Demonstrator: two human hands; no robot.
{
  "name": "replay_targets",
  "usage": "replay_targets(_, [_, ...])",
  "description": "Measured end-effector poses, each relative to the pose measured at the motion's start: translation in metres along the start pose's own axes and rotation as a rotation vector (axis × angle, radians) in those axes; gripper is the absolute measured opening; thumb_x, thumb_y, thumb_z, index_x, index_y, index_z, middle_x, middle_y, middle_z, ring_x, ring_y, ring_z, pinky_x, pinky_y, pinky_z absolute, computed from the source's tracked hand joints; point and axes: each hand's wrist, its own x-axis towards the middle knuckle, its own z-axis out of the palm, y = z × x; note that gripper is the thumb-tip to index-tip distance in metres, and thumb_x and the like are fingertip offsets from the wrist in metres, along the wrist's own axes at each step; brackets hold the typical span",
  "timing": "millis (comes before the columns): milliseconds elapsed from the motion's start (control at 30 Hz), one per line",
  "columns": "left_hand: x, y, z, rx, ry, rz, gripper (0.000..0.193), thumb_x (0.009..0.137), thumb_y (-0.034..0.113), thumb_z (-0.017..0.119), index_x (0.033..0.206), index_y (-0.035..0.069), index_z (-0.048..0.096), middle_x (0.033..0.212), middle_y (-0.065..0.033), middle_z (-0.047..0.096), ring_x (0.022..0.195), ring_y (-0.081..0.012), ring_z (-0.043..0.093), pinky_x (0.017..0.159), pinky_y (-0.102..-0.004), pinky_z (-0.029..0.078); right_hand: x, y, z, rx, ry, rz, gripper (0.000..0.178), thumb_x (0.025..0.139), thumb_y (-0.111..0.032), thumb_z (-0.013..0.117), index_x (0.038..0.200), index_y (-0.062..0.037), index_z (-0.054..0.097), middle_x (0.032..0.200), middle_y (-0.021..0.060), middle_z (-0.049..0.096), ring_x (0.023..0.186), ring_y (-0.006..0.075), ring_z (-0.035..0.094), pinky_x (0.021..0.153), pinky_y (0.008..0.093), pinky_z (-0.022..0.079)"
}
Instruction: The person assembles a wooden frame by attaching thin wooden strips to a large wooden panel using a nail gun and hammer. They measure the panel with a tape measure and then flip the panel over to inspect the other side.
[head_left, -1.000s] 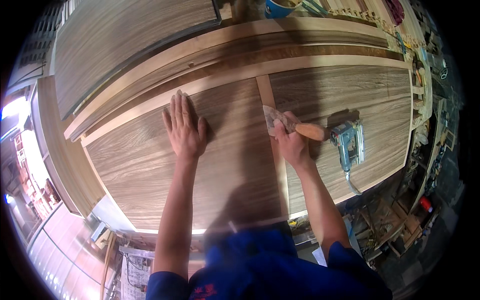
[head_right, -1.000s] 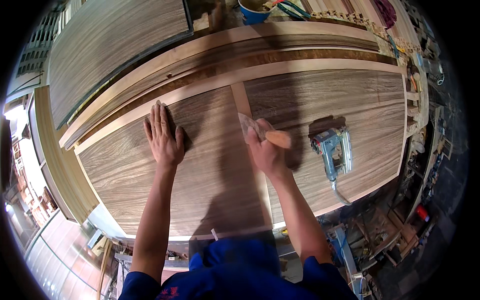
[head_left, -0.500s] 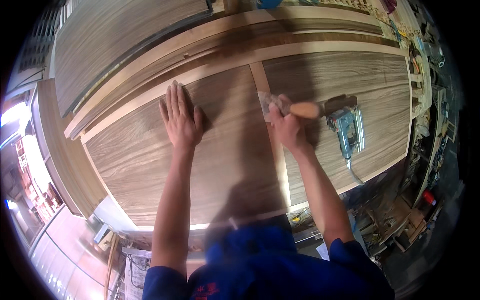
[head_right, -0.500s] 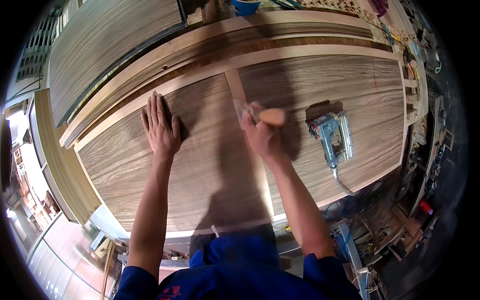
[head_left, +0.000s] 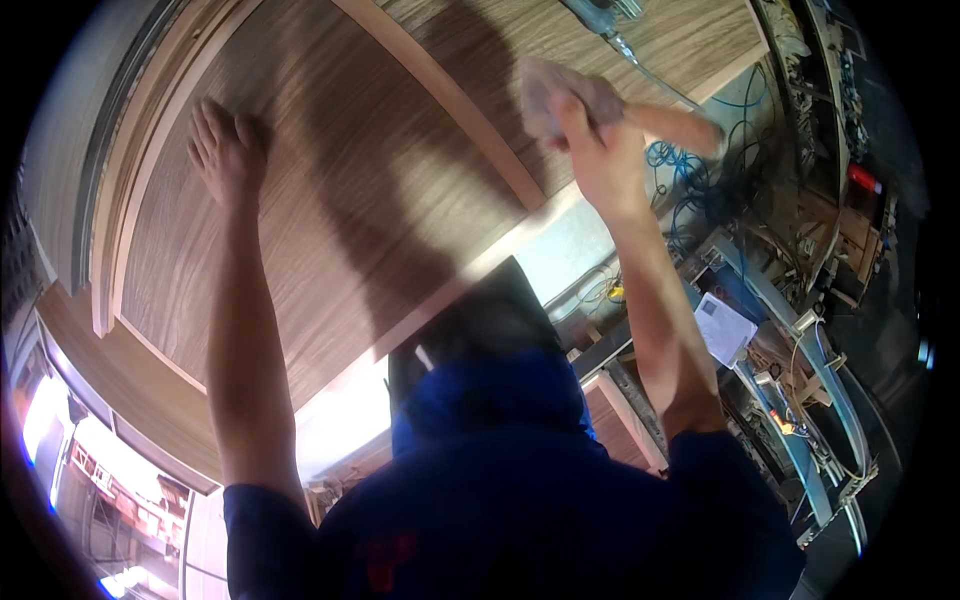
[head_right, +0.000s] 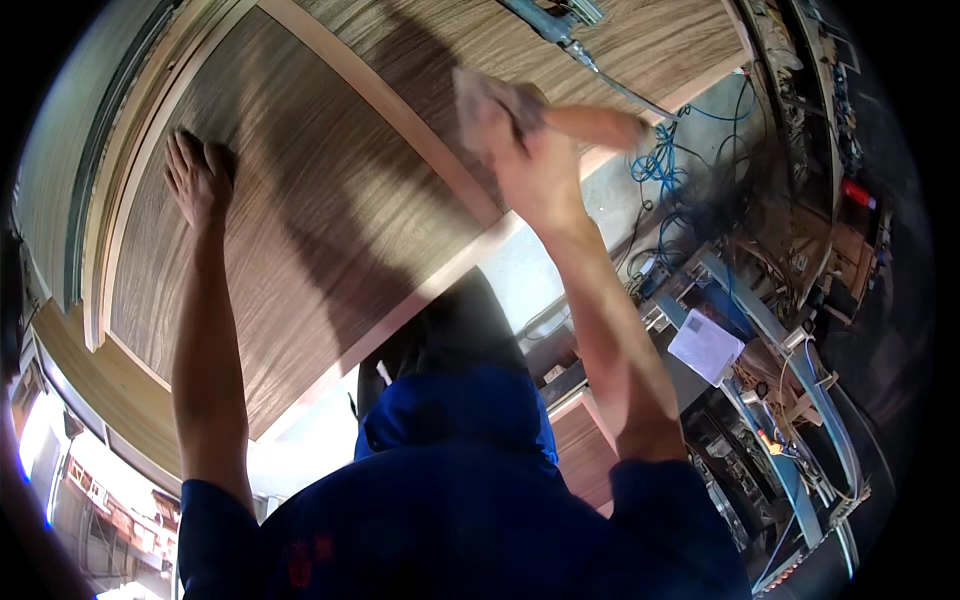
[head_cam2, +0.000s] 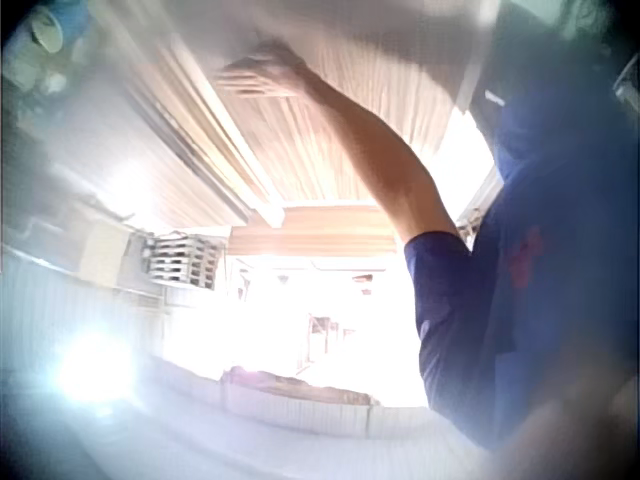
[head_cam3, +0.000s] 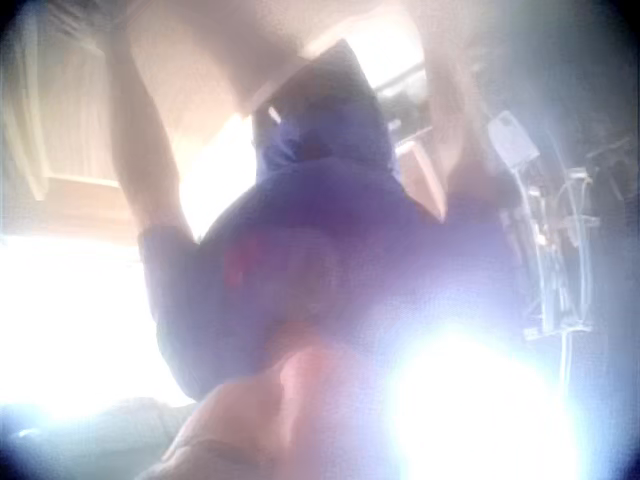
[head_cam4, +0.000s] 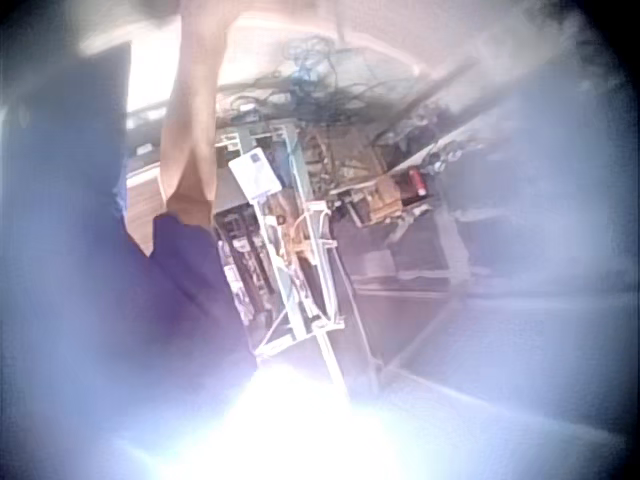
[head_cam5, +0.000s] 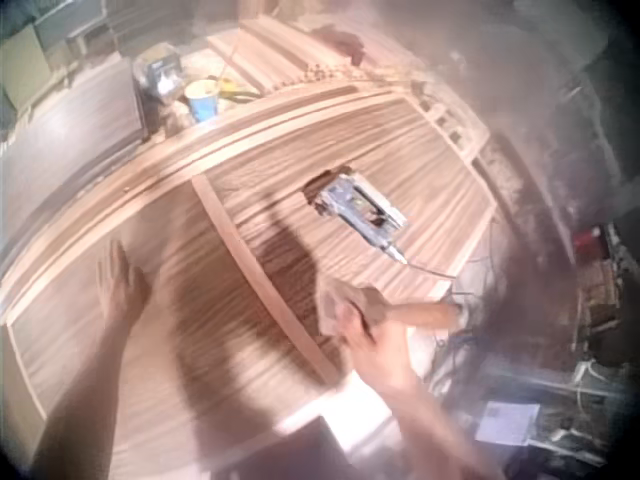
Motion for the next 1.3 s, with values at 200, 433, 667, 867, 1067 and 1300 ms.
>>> replay_targets(200, [-0.151,-0.009,-0.049,0.028,-0.064,0.053,0.072,0.108,0.043,0.037,0.163,-0.001,0.023,0.168,-0.0236,0.028,0.157,-0.0390,0.025,0.128,-0.0524,0.018,-0.165,0.053,-0.032,0.185,0.142,0.263,0.025,0.106,-0.024,0.064,0.108,0.0009,0.066,0.088,0.0046,0.070,0.062,0.0104,0.063,0.053,0.0245,0.049])
replay_targets(433, [-0.270,-0.027,-0.106,0.065,-0.179,-0.101,0.073,0.099,0.030,0.049,0.162,-0.002,0.028,0.167,-0.0228,0.031,0.155,-0.0394,0.029,0.128,-0.0524,0.020,-0.188,0.027,0.002,0.100,-0.063,0.182,0.029,0.107,-0.018,0.059,0.124,0.0034,0.068,0.092,0.0088,0.069,0.064,0.0112,0.059,0.058,0.0282,0.051])
replay_targets(667, [-0.319,-0.028,-0.132,-0.015,-0.306,-0.338,0.072,0.104,0.031,0.046,0.164,-0.002,0.022,0.170,-0.0234,0.024,0.158,-0.0396,0.020,0.130,-0.0503,0.013,-0.089,-0.020,0.085,0.048,-0.398,-0.191,0.029,0.099,-0.017,0.066,0.122,0.0003,0.072,0.107,0.0154,0.073,0.099,0.0268,0.070,0.085,0.0405,0.055])
replay_targets(867, [-0.382,-0.029,-0.137,-0.211,-0.275,-0.531,0.079,0.095,0.020,0.066,0.162,0.001,0.029,0.168,-0.0218,0.030,0.156,-0.0405,0.025,0.129,-0.0512,0.018,-0.079,-0.041,0.167,0.130,-0.632,0.018,0.025,0.105,-0.017,0.062,0.120,0.0015,0.067,0.101,0.0053,0.068,0.077,0.0099,0.064,0.061,0.0266,0.051])
replay_targets(1067, [-0.369,-0.051,-0.170,-0.250,-0.297,-0.527,0.070,0.095,0.018,0.064,0.159,0.008,0.039,0.164,-0.0080,0.042,0.153,-0.0247,0.037,0.128,-0.0517,0.024,-0.109,-0.084,0.256,0.112,-0.801,0.201,0.020,0.100,-0.020,0.070,0.108,-0.0021,0.068,0.092,0.0022,0.070,0.068,0.0104,0.064,0.057,0.0281,0.055])
replay_targets(1300, [-0.362,-0.166,-0.168,-0.329,-0.117,-0.577,0.061,0.095,0.019,0.063,0.153,0.007,0.048,0.160,-0.0103,0.048,0.151,-0.0286,0.041,0.126,-0.0537,0.027,-0.137,-0.085,0.361,0.374,-0.834,0.738,0.027,0.095,-0.026,0.079,0.111,-0.0073,0.068,0.101,0.0053,0.073,0.082,0.0187,0.070,0.063,0.0334,0.057])
